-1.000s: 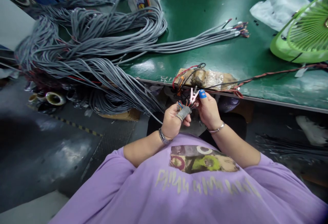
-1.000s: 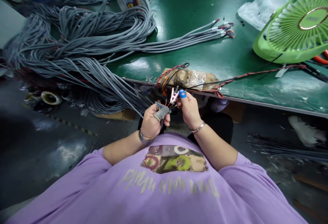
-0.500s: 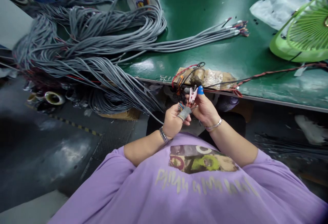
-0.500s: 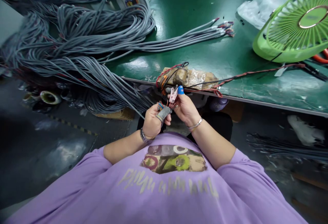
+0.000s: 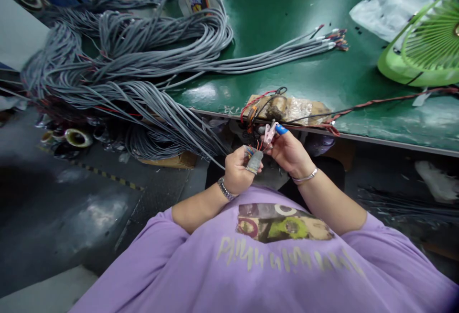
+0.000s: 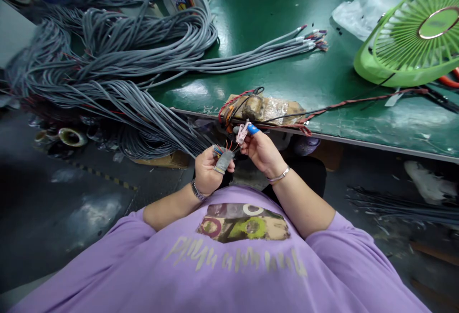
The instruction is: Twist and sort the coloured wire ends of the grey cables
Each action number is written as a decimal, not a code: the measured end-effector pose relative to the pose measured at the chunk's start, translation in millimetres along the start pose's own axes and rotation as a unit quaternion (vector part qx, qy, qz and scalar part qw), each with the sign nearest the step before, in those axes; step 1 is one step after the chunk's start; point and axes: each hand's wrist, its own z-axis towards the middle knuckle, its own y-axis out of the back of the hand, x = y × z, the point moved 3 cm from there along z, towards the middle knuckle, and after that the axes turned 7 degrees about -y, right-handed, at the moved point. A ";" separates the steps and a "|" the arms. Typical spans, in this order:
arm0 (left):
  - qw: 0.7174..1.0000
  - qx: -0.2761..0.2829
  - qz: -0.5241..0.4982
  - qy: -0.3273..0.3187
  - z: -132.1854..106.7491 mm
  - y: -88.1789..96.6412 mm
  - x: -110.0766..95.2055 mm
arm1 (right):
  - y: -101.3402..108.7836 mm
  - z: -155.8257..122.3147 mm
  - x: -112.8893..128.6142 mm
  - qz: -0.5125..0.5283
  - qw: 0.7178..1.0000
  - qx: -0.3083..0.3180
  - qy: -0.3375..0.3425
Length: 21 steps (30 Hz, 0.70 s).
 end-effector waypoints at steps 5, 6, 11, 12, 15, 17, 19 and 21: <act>0.998 -0.007 0.052 -0.046 5.8 3.4 -1.4 | -1.6 0.6 -0.7 -0.024 1.000 -0.016 0.008; 0.998 -0.008 0.052 -0.045 6.9 3.5 -1.4 | -2.3 0.9 -0.6 -0.022 1.000 -0.017 -0.002; 1.000 -0.005 0.020 -0.010 9.1 1.1 0.7 | -3.8 3.8 1.4 0.004 0.999 -0.034 -0.014; 1.000 -0.003 0.015 -0.005 9.1 0.4 1.0 | -3.6 4.7 1.4 0.009 0.999 -0.040 -0.011; 1.000 0.003 0.011 0.006 9.4 -1.5 2.4 | -2.7 7.4 0.1 0.017 0.999 -0.048 0.005; 1.000 0.007 0.011 0.011 10.0 -2.6 3.6 | -2.6 8.4 -0.7 0.007 0.999 -0.043 0.016; 1.000 0.010 0.014 0.014 10.4 -3.2 4.6 | -2.6 8.5 -1.6 -0.008 0.999 -0.038 0.021; 1.000 0.014 0.017 0.014 10.3 -3.4 5.0 | -2.0 7.7 -2.5 -0.017 0.999 -0.034 0.019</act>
